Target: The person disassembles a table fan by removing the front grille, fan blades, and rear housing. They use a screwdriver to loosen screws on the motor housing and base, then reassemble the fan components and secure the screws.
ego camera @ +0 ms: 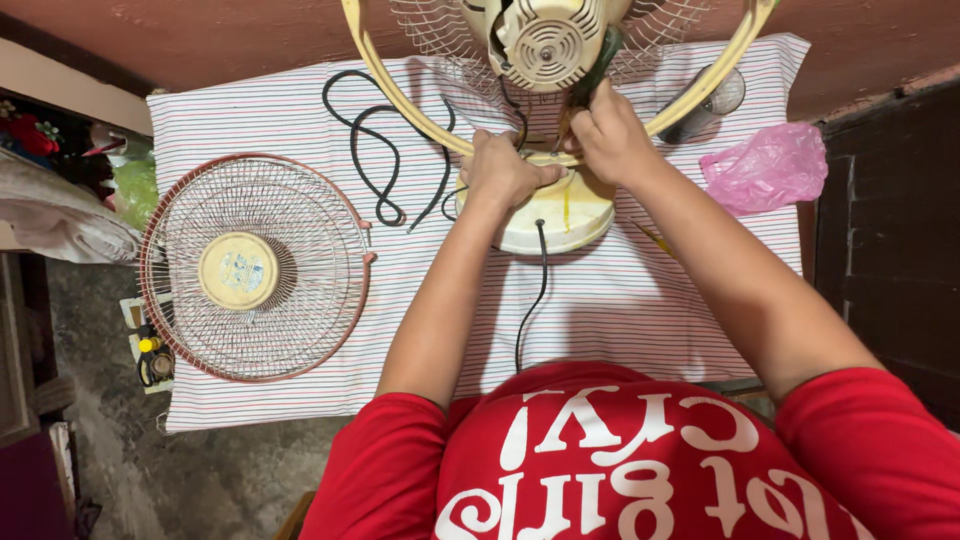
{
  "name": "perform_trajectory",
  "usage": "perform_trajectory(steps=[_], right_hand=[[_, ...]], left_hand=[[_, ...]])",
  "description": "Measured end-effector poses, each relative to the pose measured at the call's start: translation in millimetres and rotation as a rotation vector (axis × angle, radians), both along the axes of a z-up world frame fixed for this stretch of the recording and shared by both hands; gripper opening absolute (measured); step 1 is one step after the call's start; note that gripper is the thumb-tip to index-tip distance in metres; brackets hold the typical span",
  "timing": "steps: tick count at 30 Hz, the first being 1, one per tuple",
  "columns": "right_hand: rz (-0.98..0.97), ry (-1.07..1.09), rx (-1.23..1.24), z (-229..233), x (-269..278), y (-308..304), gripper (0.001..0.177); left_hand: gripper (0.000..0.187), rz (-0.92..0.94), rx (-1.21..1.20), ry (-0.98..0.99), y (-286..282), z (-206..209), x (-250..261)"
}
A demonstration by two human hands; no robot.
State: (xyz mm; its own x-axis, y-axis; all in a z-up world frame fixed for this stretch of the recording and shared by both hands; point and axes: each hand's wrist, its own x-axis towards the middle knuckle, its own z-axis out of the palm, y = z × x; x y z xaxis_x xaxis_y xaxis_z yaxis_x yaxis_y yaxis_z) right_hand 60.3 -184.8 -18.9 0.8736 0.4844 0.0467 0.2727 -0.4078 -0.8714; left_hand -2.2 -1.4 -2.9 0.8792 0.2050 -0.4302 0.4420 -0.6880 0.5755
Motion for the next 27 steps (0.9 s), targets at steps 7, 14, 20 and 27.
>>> perform_trajectory(steps=[7, 14, 20, 27], right_hand=[[-0.361, 0.038, 0.245, -9.7, -24.1, 8.7, 0.014], [-0.534, 0.142, 0.324, -22.8, -16.6, 11.8, 0.017], [-0.605, 0.177, 0.392, -32.5, -18.3, 16.0, 0.017], [-0.604, 0.149, 0.337, -27.3, -18.4, 17.4, 0.017]], left_hand=[[0.088, 0.014, -0.006, 0.015, -2.3, 3.5, 0.8], [0.082, 0.023, -0.013, 0.039, -3.1, 7.6, 0.2], [0.084, 0.030, -0.019, 0.016, -5.2, 6.1, -2.9], [0.081, 0.025, -0.022, -0.001, -7.1, 6.7, -5.0]])
